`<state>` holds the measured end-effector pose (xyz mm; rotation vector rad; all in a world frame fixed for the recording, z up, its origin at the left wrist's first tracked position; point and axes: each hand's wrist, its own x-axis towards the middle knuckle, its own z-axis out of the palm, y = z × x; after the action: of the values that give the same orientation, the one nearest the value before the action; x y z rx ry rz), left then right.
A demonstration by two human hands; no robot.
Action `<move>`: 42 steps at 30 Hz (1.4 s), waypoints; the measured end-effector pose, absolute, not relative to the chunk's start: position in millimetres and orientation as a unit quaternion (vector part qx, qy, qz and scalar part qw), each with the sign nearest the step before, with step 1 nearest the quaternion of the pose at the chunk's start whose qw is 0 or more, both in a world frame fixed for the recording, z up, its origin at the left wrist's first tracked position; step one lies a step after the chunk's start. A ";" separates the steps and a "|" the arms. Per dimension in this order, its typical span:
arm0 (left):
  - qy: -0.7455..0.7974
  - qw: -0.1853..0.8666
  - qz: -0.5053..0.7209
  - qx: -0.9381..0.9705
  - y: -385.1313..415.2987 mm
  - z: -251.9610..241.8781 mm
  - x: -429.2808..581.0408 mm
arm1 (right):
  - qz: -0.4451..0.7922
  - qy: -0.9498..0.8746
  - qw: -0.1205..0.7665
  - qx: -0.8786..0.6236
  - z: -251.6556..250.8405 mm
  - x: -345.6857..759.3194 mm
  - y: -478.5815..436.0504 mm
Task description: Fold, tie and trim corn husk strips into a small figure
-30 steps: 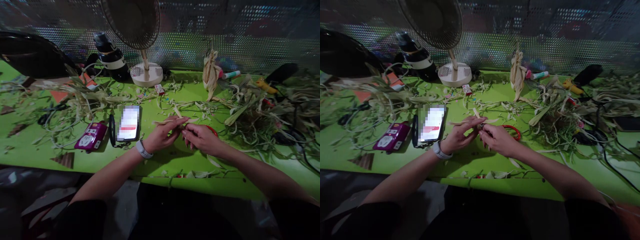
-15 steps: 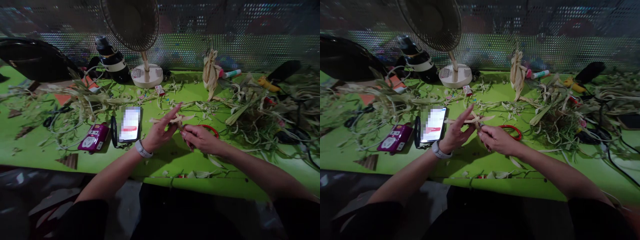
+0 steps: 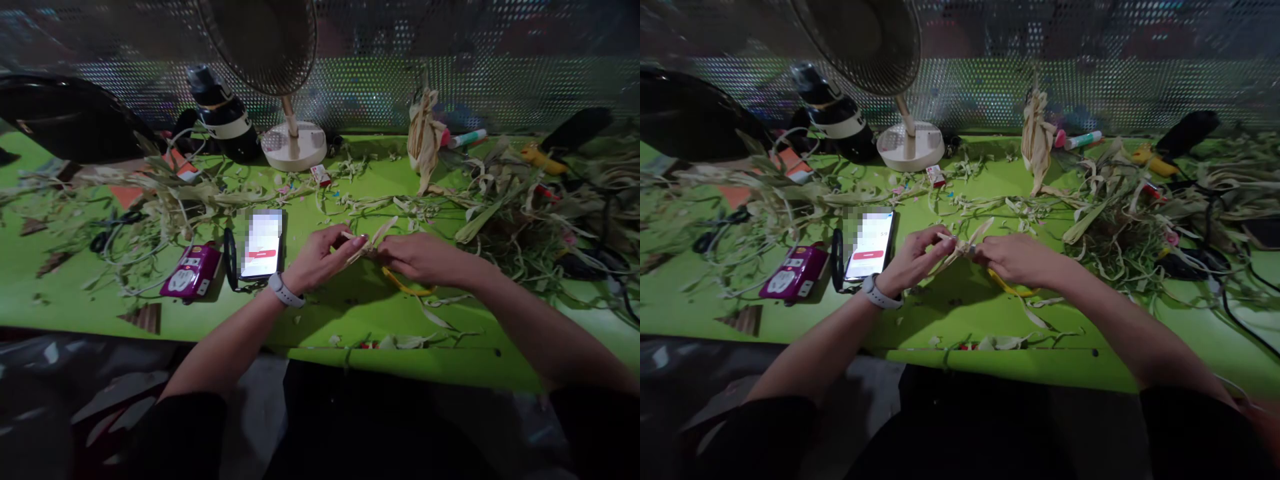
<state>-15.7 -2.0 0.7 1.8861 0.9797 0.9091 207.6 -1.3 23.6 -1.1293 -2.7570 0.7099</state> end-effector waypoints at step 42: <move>0.284 0.747 0.239 0.551 0.2 -7.8 -13.0 | 0.387 -0.866 0.097 -0.303 29.6 211.1 0.5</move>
<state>-13.0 0.2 -7.8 1.2064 0.6204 0.5234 211.1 0.5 29.6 -0.8964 -2.5626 1.1457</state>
